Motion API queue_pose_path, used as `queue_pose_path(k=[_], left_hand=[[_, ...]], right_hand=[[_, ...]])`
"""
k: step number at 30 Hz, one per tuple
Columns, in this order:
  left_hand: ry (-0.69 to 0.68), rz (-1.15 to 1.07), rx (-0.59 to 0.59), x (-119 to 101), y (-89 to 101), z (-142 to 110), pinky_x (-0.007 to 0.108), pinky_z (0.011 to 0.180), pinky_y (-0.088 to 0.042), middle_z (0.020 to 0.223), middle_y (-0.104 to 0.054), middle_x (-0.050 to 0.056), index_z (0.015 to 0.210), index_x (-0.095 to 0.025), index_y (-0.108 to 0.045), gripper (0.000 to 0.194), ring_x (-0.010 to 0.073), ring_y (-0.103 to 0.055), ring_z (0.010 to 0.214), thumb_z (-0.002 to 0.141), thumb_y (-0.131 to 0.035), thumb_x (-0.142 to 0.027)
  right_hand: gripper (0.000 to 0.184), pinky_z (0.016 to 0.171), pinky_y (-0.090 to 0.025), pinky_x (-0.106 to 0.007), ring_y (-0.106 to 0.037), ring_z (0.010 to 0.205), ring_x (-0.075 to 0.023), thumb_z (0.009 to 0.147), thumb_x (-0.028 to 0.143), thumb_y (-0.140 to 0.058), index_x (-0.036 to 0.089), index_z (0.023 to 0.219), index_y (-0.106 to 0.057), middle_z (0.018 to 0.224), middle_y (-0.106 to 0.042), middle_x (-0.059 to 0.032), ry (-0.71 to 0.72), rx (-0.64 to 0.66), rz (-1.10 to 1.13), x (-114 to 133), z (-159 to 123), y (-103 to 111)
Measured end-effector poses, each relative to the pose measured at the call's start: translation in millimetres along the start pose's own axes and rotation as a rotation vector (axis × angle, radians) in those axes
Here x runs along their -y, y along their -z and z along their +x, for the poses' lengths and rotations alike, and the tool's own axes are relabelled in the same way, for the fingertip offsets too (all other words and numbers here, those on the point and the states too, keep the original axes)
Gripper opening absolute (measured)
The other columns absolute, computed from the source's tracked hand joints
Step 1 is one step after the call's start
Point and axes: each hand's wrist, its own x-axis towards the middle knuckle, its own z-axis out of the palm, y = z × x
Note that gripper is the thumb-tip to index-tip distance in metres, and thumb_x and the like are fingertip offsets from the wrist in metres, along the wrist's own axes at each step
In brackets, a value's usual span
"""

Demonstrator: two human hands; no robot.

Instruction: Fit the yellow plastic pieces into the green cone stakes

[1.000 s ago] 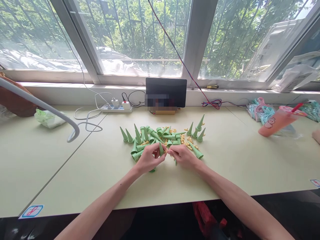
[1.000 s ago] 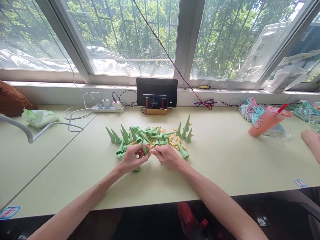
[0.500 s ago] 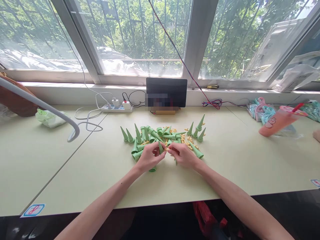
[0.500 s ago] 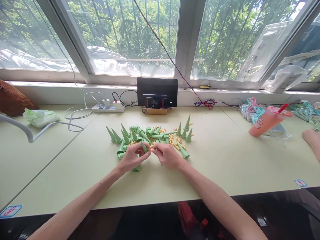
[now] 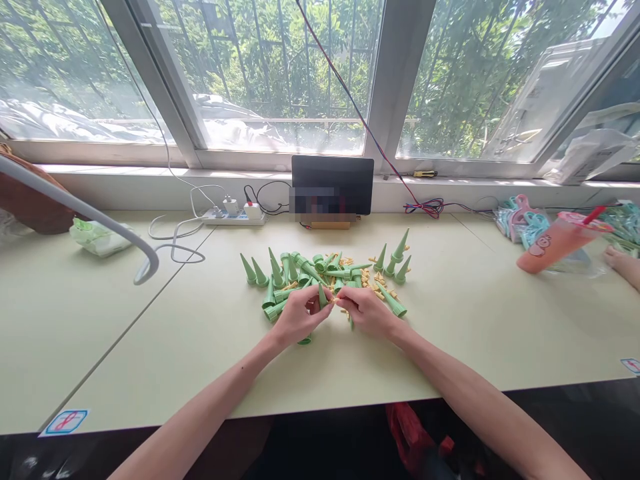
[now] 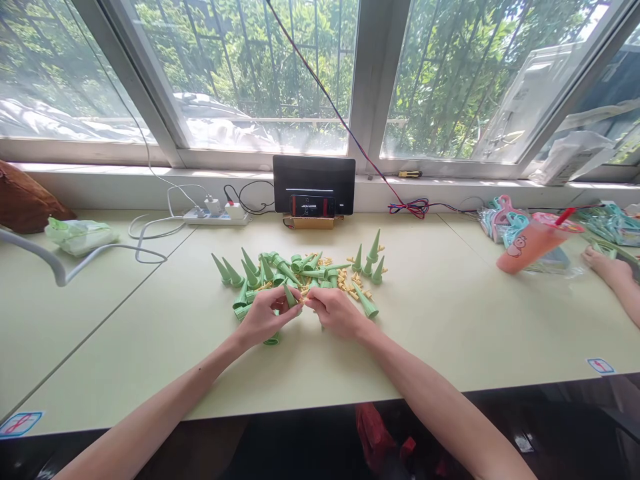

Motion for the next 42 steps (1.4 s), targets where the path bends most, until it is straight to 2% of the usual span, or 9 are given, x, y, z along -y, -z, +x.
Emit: queue_pose_path(k=[13, 21, 29, 32, 37, 42], left_hand=[[-0.034, 0.048, -0.006, -0.7, 0.3, -0.3, 0.021, 0.049, -0.041, 0.063, -0.054, -0.003, 0.088, -0.016, -0.064, 0.012, 0.0077, -0.045, 0.052, 0.086, -0.063, -0.028], [0.003, -0.05, -0.016, -4.1, 1.2, 1.2, 0.023, 0.055, -0.049, 0.086, -0.065, 0.004, 0.091, -0.016, -0.064, 0.014, 0.0082, -0.051, 0.058, 0.086, -0.064, -0.029], [0.061, -0.146, 0.002, -6.1, 2.9, 2.5, 0.027, 0.068, -0.058, 0.099, -0.067, 0.006, 0.099, -0.017, -0.062, 0.016, 0.0129, -0.061, 0.075, 0.086, -0.061, -0.026], [0.093, -0.175, 0.003, -8.7, 3.2, 3.2, 0.024, 0.063, -0.057, 0.099, -0.067, 0.006, 0.1, -0.017, -0.062, 0.017, 0.0135, -0.062, 0.076, 0.085, -0.061, -0.025], [0.167, -0.259, 0.03, -13.0, 4.5, 4.4, 0.02, 0.048, -0.05, 0.099, -0.066, 0.007, 0.1, -0.017, -0.061, 0.02, 0.0112, -0.06, 0.067, 0.082, -0.059, -0.023], [0.2, -0.346, 0.067, -10.5, 6.1, 5.2, 0.021, 0.047, -0.049, 0.1, -0.065, 0.007, 0.1, -0.016, -0.059, 0.021, 0.0086, -0.055, 0.06, 0.08, -0.06, -0.023]], right_hand=[[0.027, 0.056, -0.032, -0.025, -0.039, 0.057, -0.0115, 0.098, 0.027, -0.043, 0.02, 0.072, -0.046, 0.064, -0.046, 0.003, 0.01, -0.004, -0.027, 0.7, 0.9, 0.7], [0.023, 0.054, -0.033, -0.024, -0.041, 0.054, -0.0104, 0.098, 0.03, -0.047, 0.019, 0.078, -0.052, 0.063, -0.051, 0.0029, -0.024, -0.047, -0.009, 2.0, -0.1, -2.2], [0.024, 0.051, -0.029, -0.024, -0.034, 0.051, -0.0091, 0.095, 0.033, -0.053, 0.019, 0.076, -0.054, 0.057, -0.042, 0.0051, 0.014, -0.097, -0.05, 7.1, -1.4, -7.2], [0.023, 0.051, -0.028, -0.024, -0.034, 0.05, -0.0089, 0.095, 0.032, -0.053, 0.019, 0.076, -0.054, 0.057, -0.043, 0.0051, 0.03, -0.104, -0.047, 7.7, -1.5, -8.6], [0.026, 0.05, -0.027, -0.024, -0.033, 0.05, -0.0091, 0.094, 0.032, -0.054, 0.019, 0.072, -0.051, 0.057, -0.043, 0.0048, 0.037, -0.111, -0.043, 8.7, -1.5, -10.3], [0.03, 0.05, -0.027, -0.024, -0.032, 0.05, -0.0084, 0.094, 0.031, -0.055, 0.019, 0.068, -0.045, 0.056, -0.041, 0.0053, 0.07, -0.11, -0.028, 9.3, -1.2, -13.8]])
